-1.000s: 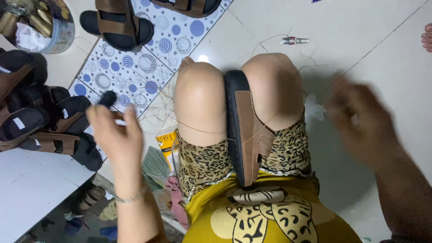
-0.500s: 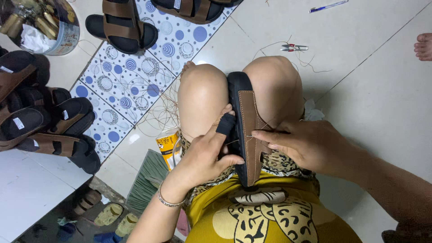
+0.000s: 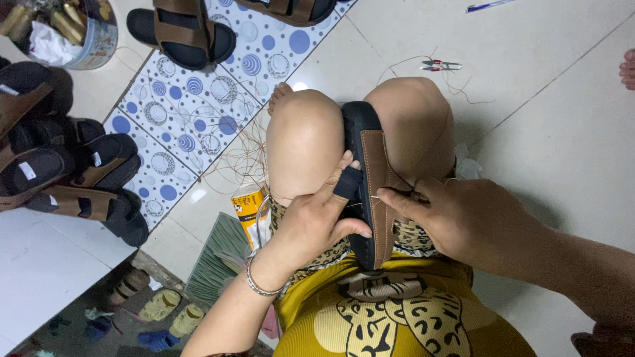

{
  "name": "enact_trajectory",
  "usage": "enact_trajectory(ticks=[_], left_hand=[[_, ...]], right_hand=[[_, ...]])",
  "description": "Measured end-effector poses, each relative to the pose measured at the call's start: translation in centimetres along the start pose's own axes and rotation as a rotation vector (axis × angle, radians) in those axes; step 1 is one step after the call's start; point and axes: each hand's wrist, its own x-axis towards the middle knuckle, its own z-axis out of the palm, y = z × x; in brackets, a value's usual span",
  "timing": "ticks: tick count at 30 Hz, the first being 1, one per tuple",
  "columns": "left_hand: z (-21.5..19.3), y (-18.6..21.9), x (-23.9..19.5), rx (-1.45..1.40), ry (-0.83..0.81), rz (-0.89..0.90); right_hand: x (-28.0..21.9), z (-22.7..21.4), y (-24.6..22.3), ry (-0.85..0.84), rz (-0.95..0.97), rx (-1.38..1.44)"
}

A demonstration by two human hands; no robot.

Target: The person sits on the floor and sews a brown and black sandal using a needle and thread. They repeatedly push the needle through the sandal's sole and pull the thread tight to secure the stitching.

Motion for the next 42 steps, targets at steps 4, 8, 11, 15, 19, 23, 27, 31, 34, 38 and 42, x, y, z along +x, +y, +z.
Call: enact_trajectory(ticks=[4, 8, 11, 15, 19, 23, 27, 31, 34, 38, 42], left_hand=[[0.3, -0.2, -0.2, 0.044, 0.053, 0.036], [0.4, -0.3, 0.0, 0.054, 0.067, 0.047], [0.5, -0.2, -0.2, 0.021, 0.063, 0.047], [0.5, 0.6, -0.1, -0.107, 0.208, -0.058], [1.4, -1.4, -3.5, 0.217, 0.136, -0.089], [-2.1, 1.2, -1.4, -1.345, 0.178, -0.062], [1.3, -1.6, -1.8, -0.540, 0.287, -0.357], [0.4, 2.2, -0.3, -0.484, 0.061, -0.454], [-0.7, 2.7, -0.3, -0.584, 0.022, -0.354], [-1.6, 1.2, -1.3, -0.540, 0.159, -0.462], [-2.6, 1.0, -1.9, -0.920, 0.349, -0.275]], right_hand=[[0.7, 1.0, 0.2, 0.098, -0.046, 0.098], [3.2, 0.7, -0.5, -0.034, 0.058, 0.266], [4.0, 0.3, -1.4, -0.100, 0.101, 0.249], [3.5, 0.9, 0.5, 0.114, -0.032, 0.364], [2.4, 1.8, 0.9, 0.165, 0.013, 0.354], [2.8, 0.8, 0.8, 0.170, -0.005, 0.553], [2.6, 0.7, 0.0, 0.285, -0.032, 0.459], [1.6, 1.4, 0.6, 0.315, -0.086, 0.478], [0.5, -0.1, 1.6, 0.217, -0.061, 0.291], [-1.7, -3.8, 4.9, -0.357, 0.359, 0.122], [-2.8, -2.8, 5.2, -0.424, 0.655, 0.597]])
